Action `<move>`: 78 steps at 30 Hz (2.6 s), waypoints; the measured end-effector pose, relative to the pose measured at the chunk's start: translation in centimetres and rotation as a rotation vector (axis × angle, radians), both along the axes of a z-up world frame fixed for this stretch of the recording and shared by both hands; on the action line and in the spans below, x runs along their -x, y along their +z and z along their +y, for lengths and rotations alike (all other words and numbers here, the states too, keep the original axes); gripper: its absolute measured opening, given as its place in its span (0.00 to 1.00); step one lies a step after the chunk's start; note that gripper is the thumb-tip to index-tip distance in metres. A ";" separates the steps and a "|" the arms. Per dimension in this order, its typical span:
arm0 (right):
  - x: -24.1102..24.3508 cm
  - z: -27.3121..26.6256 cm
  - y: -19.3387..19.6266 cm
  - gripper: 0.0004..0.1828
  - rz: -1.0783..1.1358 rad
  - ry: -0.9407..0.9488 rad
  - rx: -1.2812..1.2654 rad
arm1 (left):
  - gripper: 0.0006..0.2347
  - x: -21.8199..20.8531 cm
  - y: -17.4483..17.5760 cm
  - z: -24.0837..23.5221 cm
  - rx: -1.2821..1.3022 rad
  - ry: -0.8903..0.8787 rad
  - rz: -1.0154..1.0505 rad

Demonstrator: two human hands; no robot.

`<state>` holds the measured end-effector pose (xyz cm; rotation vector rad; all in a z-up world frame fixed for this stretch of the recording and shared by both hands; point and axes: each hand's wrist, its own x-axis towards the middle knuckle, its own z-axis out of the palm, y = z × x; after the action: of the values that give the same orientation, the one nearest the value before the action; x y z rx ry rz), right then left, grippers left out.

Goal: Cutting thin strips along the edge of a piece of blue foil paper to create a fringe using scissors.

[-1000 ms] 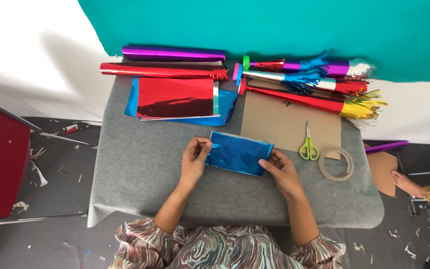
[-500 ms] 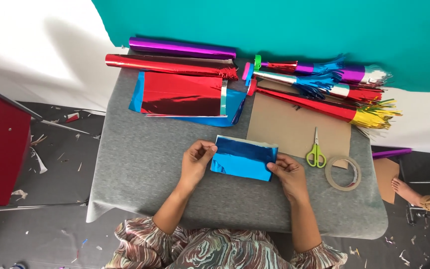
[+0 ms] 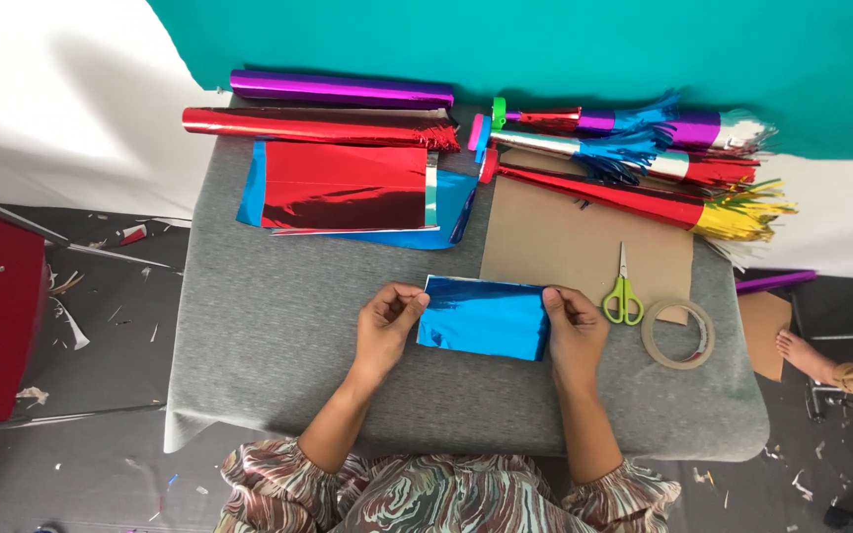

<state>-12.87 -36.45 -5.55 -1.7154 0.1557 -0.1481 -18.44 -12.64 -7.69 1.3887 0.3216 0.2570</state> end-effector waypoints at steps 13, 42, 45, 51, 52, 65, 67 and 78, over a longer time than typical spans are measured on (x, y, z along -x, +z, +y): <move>0.9 -0.9 -1.4 0.23 0.162 0.122 0.034 | 0.05 0.2 1.7 0.0 -0.125 0.109 -0.029; -8.3 0.2 -3.8 0.12 0.126 0.369 -0.136 | 0.03 -9.7 1.2 2.3 -0.276 0.224 -0.269; -8.1 0.6 -1.3 0.12 0.103 0.339 -0.118 | 0.03 -9.9 1.3 2.3 -0.211 0.216 -0.243; -8.6 0.0 -1.9 0.14 0.080 0.397 -0.122 | 0.03 -9.8 1.2 2.1 -0.195 0.177 -0.205; -8.8 -0.3 -3.2 0.09 0.043 0.331 -0.120 | 0.03 -9.8 1.1 2.0 -0.181 0.179 -0.205; -8.4 -0.5 1.2 0.11 -0.021 0.208 -0.065 | 0.02 -9.2 2.4 1.3 -0.157 0.128 -0.206; -9.1 -1.0 -1.9 0.08 -0.069 0.144 -0.019 | 0.02 -9.1 2.5 0.7 -0.160 0.107 -0.203; -8.8 -0.5 -1.0 0.12 -0.076 0.045 -0.052 | 0.02 -8.6 2.6 -0.2 -0.183 0.069 -0.232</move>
<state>-4.09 -36.98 -6.60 -1.6577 0.0639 -0.1747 -9.79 -12.81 -5.12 1.5120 0.1564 0.5102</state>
